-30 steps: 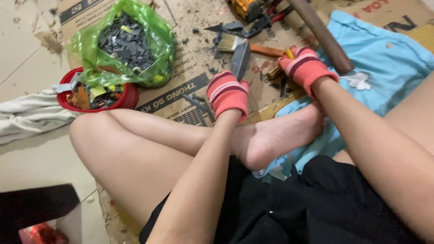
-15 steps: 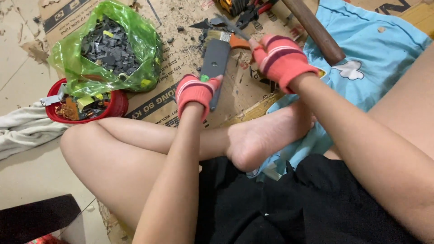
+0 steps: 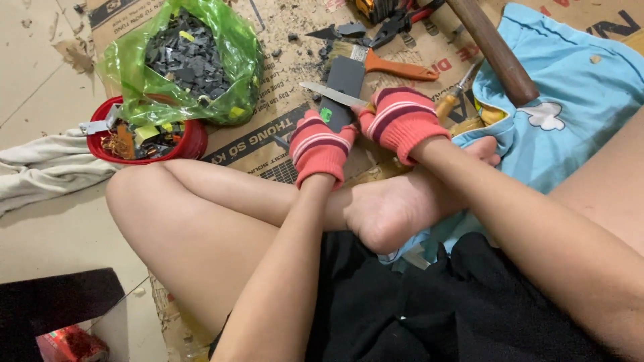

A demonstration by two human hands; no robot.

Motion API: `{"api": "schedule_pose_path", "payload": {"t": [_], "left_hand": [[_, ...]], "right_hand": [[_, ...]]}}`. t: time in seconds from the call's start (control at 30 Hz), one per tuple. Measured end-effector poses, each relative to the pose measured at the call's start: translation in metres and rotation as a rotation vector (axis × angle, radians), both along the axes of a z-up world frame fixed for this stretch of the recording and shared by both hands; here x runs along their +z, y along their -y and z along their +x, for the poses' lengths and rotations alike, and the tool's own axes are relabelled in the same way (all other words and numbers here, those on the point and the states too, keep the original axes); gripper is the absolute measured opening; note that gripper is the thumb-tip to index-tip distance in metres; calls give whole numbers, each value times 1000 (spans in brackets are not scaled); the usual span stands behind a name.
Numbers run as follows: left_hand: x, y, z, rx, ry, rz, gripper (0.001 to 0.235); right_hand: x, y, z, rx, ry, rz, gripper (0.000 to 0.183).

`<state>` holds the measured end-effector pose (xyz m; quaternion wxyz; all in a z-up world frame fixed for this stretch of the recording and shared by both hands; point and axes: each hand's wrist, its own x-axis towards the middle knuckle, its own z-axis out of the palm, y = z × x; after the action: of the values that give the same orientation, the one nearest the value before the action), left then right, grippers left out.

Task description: The person sits on the floor and uses pliers to cut a small black object. They then use a knife to scrape or cut the same object. The person continues to manipulate the object with the knife and pliers.

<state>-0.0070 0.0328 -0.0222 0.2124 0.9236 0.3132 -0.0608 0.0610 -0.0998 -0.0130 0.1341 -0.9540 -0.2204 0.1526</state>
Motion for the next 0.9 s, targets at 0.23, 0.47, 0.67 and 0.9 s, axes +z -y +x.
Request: {"api": "schedule_pose_path", "payload": {"t": [0.23, 0.47, 0.67, 0.9], "left_hand": [[-9, 1, -3, -2, 32, 13, 69], [-20, 4, -5, -11, 69, 22, 67], [-25, 3, -3, -16, 98, 28, 65], [-25, 2, 2, -19, 136, 48, 63]], "right_hand": [[9, -3, 2, -48, -90, 55, 56], [-8, -10, 16, -25, 107, 50, 49], [-24, -10, 24, 4, 210, 62, 47], [-21, -33, 51, -65, 133, 87, 54]]}}
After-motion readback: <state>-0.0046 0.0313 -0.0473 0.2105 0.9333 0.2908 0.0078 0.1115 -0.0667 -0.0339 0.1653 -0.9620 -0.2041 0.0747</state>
